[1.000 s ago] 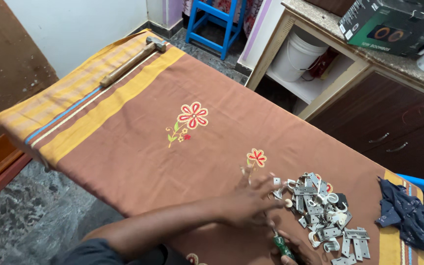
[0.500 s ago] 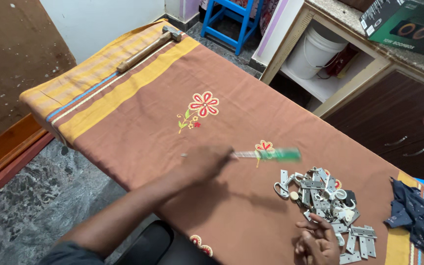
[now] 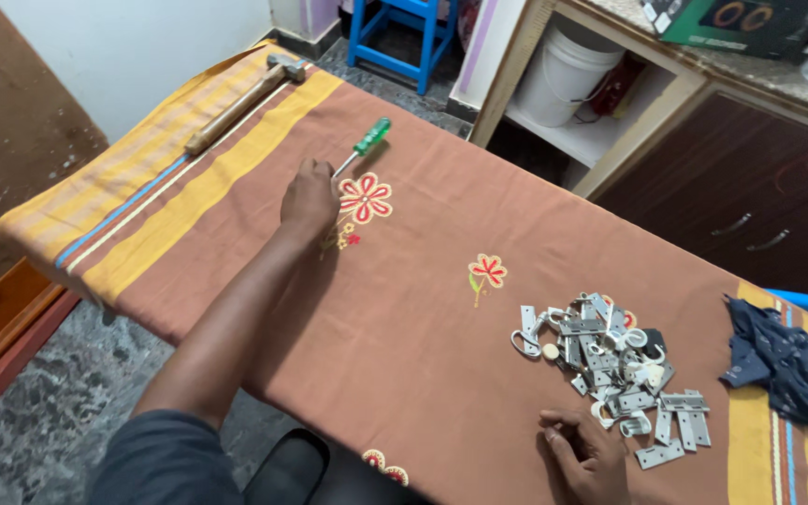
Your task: The person sorts a pile of mixed metal hardware, including hinges, latches, and screws, on a bed. They separate the items into distinct groups by type and size, then gather the sorted screws and place them into a clear plastic container.
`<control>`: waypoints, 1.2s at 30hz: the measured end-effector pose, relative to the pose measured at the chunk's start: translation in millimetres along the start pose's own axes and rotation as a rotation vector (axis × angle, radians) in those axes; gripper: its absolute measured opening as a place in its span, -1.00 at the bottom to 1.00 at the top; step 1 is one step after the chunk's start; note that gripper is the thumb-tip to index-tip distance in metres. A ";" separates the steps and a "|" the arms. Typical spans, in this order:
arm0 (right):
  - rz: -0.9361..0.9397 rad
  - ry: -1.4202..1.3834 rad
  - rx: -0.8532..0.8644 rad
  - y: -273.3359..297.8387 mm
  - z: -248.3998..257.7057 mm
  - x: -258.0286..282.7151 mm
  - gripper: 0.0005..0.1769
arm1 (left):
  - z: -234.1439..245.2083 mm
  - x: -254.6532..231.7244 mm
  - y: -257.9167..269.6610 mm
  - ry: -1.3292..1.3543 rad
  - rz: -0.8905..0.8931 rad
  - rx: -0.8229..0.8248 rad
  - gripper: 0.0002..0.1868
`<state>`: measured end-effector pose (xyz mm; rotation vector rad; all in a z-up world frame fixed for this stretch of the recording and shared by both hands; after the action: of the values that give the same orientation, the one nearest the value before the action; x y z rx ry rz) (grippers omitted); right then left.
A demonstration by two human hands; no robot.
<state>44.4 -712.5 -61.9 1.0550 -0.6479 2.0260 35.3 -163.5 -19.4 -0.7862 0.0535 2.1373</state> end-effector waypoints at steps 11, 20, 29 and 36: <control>-0.023 0.036 0.018 -2.1 -0.5 19.6 -0.85 | -39.7 -5.8 -17.9 -0.017 0.051 -0.126 -0.83; 0.013 0.017 0.062 -3.2 4.1 -20.0 -0.83 | -36.3 2.5 -32.7 -0.134 0.066 -0.134 -0.81; 0.072 0.097 0.087 -6.3 7.0 -45.3 -0.73 | -22.8 60.5 -72.1 -0.316 0.050 -0.304 -0.82; 0.106 0.076 0.131 -5.2 7.5 -47.5 -0.72 | -7.4 55.5 -49.7 -0.355 0.024 -0.175 -0.78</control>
<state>70.0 -732.9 -97.4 1.0325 -0.5479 2.2146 50.0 -94.6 -44.7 -0.4943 -0.3149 2.2951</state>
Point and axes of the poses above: each hand's wrist, its own y-axis away from the middle knuckle, its own z-axis out of the back of the hand, x = y × z, the point moved 2 cm from there along -y, towards the middle knuckle, and after that the axes turned 8 degrees about x, right-handed, at the moved point
